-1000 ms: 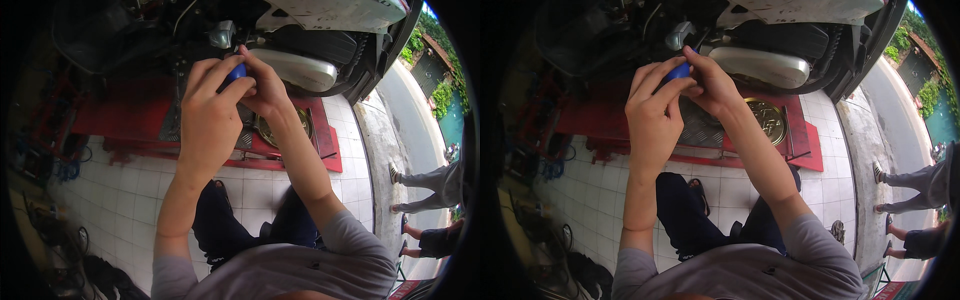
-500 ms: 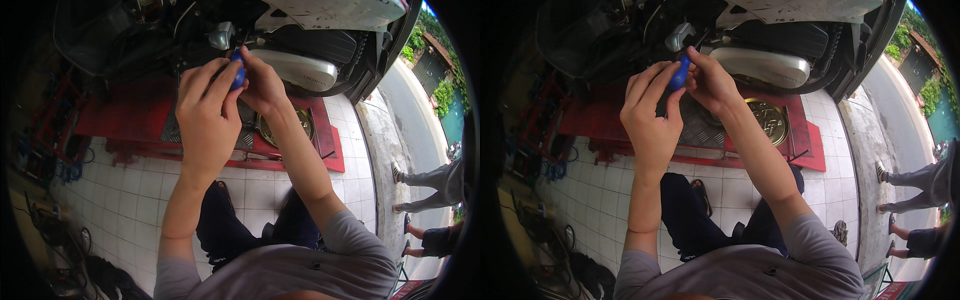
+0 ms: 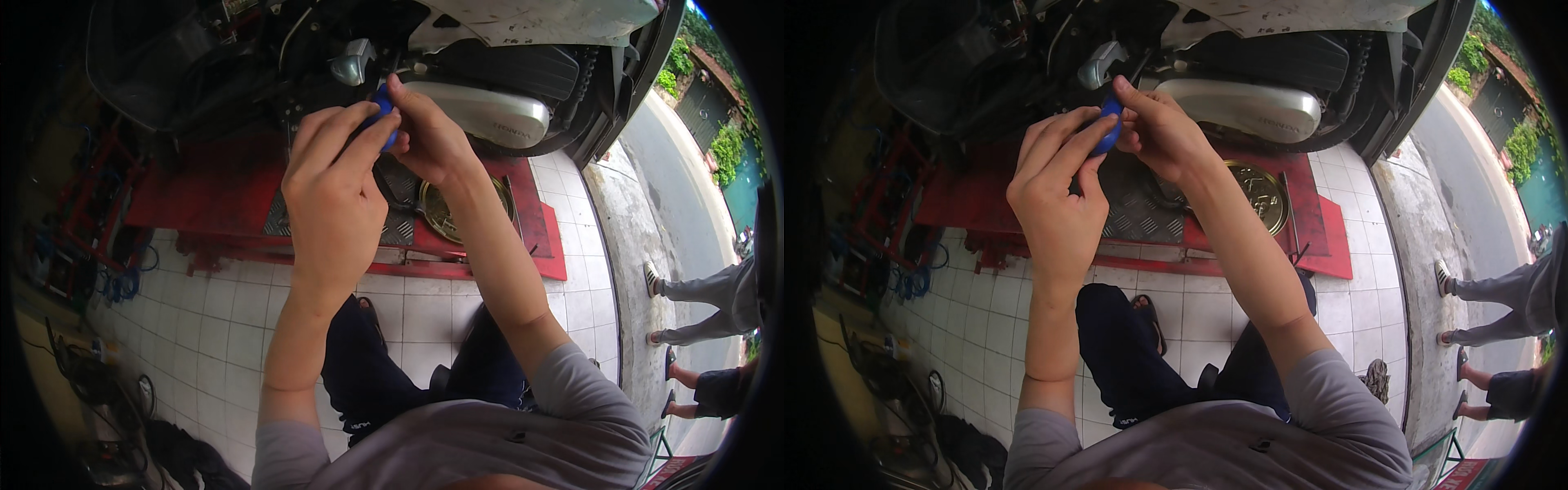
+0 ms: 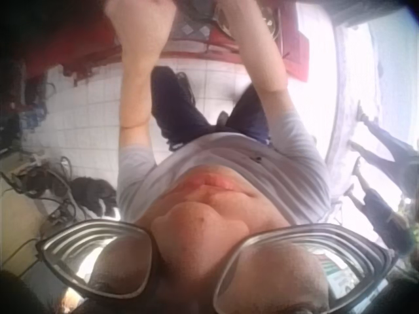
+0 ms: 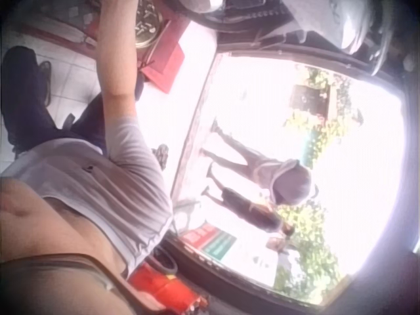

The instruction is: The person uses a blue-handled screwdriver to loosen a bolt on the motorcycle's engine casing. They then switch to a T-handle wrench to further loosen the bolt and remove it by hand. Finally, the person removes the engine casing cover.

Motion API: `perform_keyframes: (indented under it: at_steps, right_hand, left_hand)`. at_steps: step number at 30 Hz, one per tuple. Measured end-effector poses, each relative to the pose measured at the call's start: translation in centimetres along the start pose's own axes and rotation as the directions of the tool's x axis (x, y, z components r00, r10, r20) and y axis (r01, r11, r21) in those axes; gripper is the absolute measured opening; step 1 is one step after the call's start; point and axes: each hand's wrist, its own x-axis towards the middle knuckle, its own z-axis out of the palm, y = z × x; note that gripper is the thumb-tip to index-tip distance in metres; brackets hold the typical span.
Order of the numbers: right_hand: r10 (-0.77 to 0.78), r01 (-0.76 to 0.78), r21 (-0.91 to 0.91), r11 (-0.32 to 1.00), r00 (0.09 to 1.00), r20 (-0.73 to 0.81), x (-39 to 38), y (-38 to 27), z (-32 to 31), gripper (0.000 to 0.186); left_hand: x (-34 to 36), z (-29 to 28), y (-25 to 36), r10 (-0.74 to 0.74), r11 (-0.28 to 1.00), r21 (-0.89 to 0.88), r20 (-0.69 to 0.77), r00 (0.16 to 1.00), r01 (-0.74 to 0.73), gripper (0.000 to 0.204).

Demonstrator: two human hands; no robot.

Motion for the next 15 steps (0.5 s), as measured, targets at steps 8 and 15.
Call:
perform_keyframes:
  at_steps: [8,15]
  right_hand:
    - [-0.081,0.097,0.132,0.986,0.989,-0.124,0.8,0.9,2.2,0.026]
    - [0.039,-0.032,-0.120,0.992,0.998,0.054,0.0,-0.6,0.7,0.022]
  left_hand:
    - [0.0,0.2,1.8,-0.405,0.889,-0.233,-0.001,0.914,0.394,0.034]
    - [0.8,0.4,0.3,0.032,0.999,-0.014,-0.055,0.998,-0.033,0.028]
